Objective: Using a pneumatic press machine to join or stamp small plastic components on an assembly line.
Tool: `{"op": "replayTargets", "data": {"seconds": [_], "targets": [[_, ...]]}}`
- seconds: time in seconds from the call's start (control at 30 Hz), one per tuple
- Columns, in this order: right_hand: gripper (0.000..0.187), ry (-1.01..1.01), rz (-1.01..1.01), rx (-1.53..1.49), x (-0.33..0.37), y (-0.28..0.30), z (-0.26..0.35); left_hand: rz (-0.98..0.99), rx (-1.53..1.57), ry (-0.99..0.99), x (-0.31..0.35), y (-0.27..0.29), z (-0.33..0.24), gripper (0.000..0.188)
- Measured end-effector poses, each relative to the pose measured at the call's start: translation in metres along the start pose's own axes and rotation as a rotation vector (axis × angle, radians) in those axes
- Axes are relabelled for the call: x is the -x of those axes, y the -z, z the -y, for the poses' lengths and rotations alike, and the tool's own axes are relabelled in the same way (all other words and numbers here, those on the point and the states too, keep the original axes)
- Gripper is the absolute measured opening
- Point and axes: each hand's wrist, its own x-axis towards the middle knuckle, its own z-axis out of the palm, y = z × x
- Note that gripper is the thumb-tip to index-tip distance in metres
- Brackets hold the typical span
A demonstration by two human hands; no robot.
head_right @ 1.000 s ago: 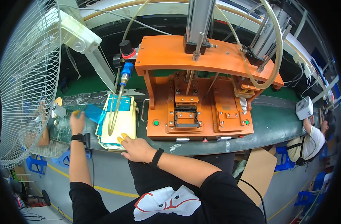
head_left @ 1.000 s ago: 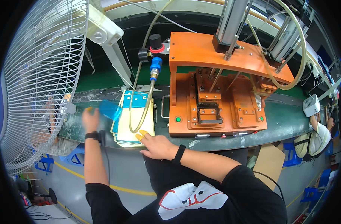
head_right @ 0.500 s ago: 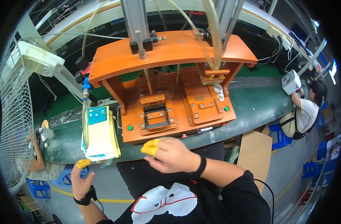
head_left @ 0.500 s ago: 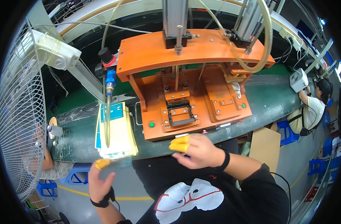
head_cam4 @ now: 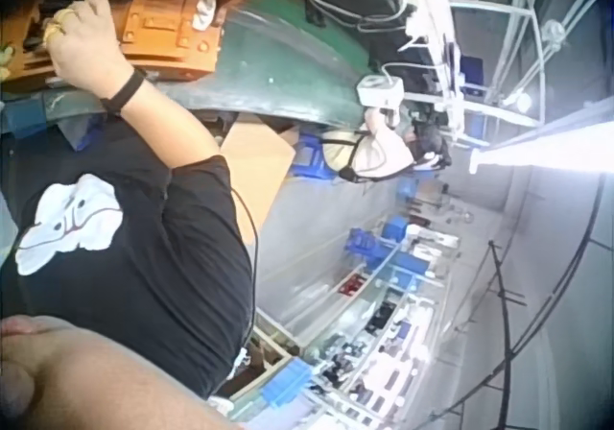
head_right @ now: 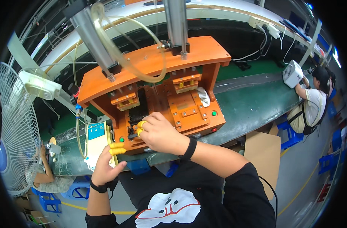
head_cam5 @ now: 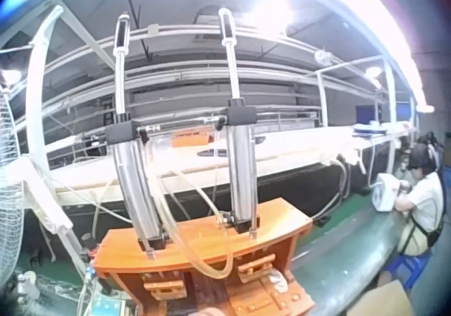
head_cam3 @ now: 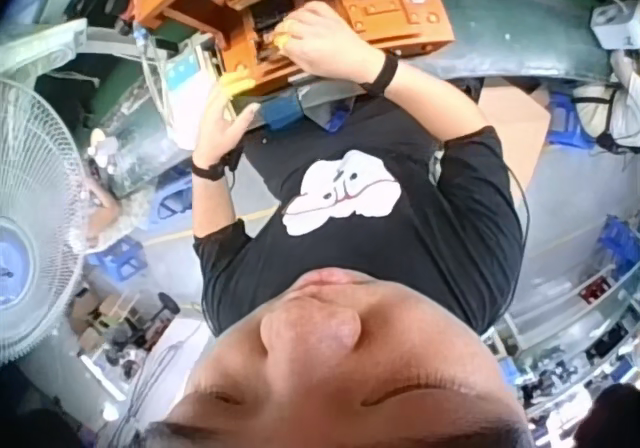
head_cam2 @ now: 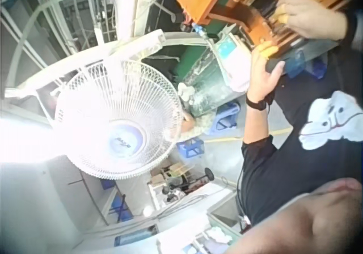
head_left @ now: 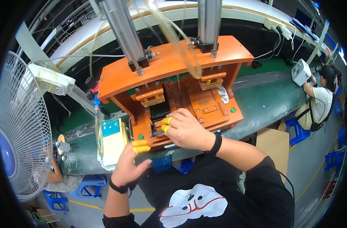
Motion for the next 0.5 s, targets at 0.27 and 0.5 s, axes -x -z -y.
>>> {"op": "replayTargets", "data": {"seconds": [0.27, 0.5], "targets": [[0.015, -0.482, -0.315, -0.486, 0.045, 0.131, 0.005, -0.026, -0.075, 0.080, -0.087, 0.003, 0.047, 0.041], [0.025, -0.933, -1.062, -1.066, 0.213, 0.171, 0.000, -0.029, -0.430, 0.293, -0.157, -0.010, 0.087, 0.035]]}}
